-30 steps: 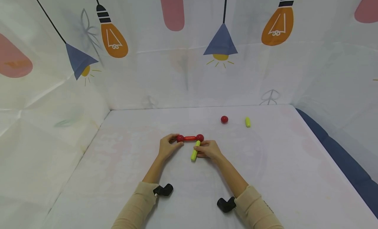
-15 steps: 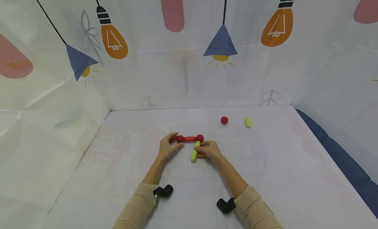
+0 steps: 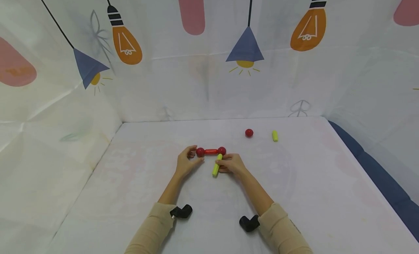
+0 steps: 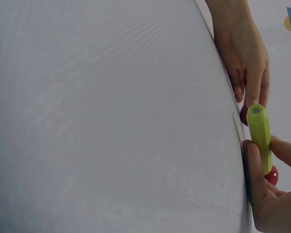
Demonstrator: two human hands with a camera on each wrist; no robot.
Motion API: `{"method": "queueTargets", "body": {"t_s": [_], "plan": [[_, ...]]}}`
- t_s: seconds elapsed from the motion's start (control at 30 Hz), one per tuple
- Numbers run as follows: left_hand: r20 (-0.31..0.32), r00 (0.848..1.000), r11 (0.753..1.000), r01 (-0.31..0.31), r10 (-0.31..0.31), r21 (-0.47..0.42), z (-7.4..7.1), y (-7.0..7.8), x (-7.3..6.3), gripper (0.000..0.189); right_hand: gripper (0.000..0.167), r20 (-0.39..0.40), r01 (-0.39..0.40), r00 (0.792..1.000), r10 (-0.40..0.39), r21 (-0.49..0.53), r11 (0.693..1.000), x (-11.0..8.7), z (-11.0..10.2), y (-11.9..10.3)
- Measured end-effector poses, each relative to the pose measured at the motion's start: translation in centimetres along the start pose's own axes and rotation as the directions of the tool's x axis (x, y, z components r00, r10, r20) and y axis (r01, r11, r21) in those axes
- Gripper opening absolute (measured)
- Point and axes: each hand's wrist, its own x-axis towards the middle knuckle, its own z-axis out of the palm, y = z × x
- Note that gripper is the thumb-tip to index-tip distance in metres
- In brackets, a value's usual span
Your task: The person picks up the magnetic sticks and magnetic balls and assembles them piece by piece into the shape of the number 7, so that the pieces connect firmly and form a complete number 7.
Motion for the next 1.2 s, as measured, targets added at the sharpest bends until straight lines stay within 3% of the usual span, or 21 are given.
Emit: {"method": "queueTargets", "body": {"t_s": [0.27,0.87,1.03,1.2], "plan": [[0.084,0.995,0.995,0.038,-0.046,0.097,-0.06,0.67,-0.02,0.052,0.054,-0.002,0.0,1.0,0.0,0.002,1.0,0.15,-0.24,-0.37],[0.003,1.0,0.991,-0.02,0.02,0.13,0.34,0.15,0.05,0.039,0.054,-0.034,-0.015,0.999,0.017,0.039,0.999,0.42,0.44,-0.32],[-0.005,1.0,0.995,-0.014,0.015,0.1,0.36,0.18,0.06,0.042,0.055,-0.035,-0.017,0.999,0.019,0.046,0.999,0.36,0.42,-0.35],[-0.036,0.999,1.0,0.012,-0.013,-0.028,0.23,0.18,-0.06,0.042,0.055,-0.036,-0.017,0.999,0.018,0.046,0.999,0.24,0.45,-0.37]]}}
